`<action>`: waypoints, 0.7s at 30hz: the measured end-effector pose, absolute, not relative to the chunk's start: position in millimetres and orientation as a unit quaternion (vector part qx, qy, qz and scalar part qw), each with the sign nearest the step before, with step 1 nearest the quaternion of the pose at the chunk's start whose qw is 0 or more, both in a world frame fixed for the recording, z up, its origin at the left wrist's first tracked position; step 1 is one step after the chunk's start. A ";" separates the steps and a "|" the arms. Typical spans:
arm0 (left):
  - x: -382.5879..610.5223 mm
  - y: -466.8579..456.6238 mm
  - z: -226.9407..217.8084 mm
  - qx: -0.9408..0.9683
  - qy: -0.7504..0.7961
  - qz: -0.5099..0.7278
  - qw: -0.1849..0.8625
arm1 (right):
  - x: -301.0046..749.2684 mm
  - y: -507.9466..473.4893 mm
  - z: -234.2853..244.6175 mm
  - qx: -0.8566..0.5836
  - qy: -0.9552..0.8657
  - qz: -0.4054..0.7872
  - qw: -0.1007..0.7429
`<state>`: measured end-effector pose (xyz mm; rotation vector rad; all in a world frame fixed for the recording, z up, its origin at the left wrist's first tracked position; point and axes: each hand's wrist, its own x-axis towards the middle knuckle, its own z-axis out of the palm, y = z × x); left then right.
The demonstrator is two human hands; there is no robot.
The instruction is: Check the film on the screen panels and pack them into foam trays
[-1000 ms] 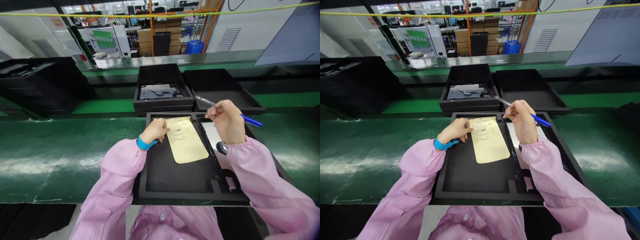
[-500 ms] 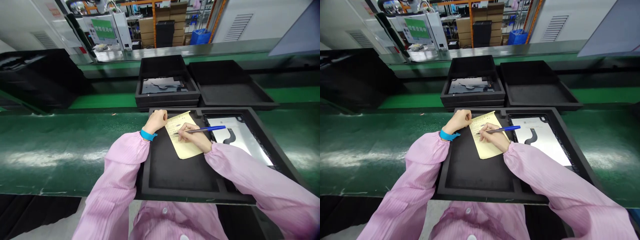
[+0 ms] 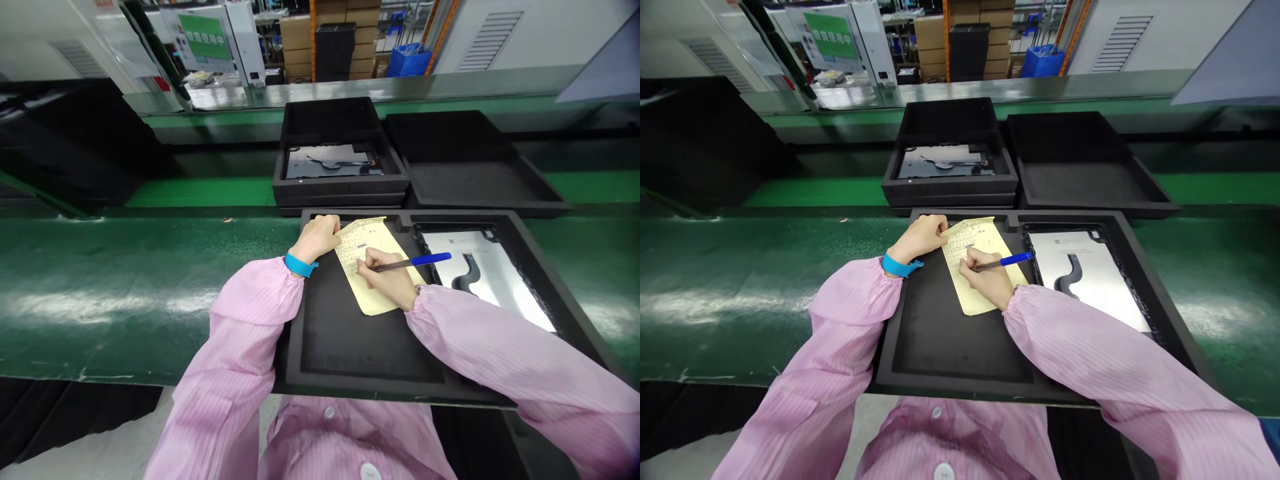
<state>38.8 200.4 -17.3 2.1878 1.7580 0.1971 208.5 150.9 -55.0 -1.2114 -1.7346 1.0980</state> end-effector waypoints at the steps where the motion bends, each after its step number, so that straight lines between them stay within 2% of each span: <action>1: 39.0 200.3 -17.1 0.766 0.617 0.069 0.163 | 208.4 150.7 -55.0 -0.473 -0.677 0.425 0.371; 21: 39.6 200.4 -16.7 0.766 0.619 0.060 0.159 | 208.0 150.2 -57.2 -0.453 -0.700 0.415 0.364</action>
